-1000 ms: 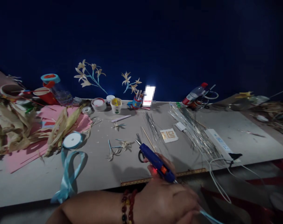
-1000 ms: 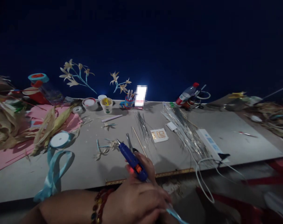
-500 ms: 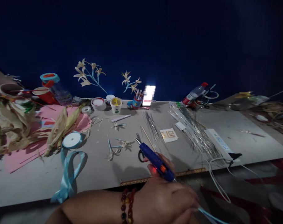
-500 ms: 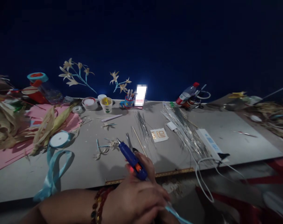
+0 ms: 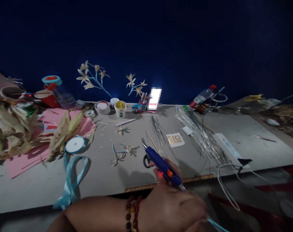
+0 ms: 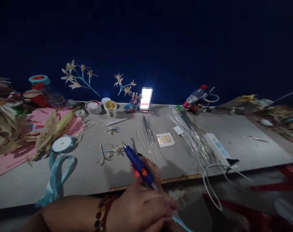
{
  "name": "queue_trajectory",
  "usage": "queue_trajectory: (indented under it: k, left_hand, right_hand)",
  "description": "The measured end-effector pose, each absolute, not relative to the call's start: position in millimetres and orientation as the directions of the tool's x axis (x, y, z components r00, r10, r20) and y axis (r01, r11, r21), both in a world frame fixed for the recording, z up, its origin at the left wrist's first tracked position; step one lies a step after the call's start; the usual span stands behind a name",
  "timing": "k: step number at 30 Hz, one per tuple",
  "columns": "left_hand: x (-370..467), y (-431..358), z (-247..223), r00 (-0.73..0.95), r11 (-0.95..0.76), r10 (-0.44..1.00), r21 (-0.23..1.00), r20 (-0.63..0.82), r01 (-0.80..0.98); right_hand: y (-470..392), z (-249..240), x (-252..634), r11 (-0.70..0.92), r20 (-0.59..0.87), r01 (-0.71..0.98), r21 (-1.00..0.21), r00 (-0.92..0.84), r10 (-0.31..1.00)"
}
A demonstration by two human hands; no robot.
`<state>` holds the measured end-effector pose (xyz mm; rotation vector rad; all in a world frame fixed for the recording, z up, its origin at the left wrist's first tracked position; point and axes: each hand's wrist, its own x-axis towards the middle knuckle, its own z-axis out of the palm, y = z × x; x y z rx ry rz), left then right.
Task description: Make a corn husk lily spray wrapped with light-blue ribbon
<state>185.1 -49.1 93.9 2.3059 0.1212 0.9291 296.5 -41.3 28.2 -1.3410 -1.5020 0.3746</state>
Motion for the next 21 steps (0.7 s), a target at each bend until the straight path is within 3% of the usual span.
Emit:
queue_trajectory:
  k: [6,11,15,21]
  left_hand:
    - [192,-53,86,0.731,-0.837,0.264,0.526,0.629,-0.151]
    - [192,-54,88,0.798,-0.855,0.210,0.502,0.565,-0.130]
    - [193,-55,88,0.796,-0.862,0.208,0.491,0.568,-0.126]
    - [191,-54,88,0.745,-0.841,0.236,0.516,0.624,-0.166]
  right_hand:
    - [-40,45,296,0.400,0.508,0.545,-0.737,0.056,0.860]
    - [-47,40,300,0.288,0.369,0.433,-0.854,0.114,0.922]
    - [-50,34,300,0.238,0.336,0.445,-0.864,0.156,0.929]
    - [-47,33,295,0.336,0.457,0.481,-0.810,0.158,0.875]
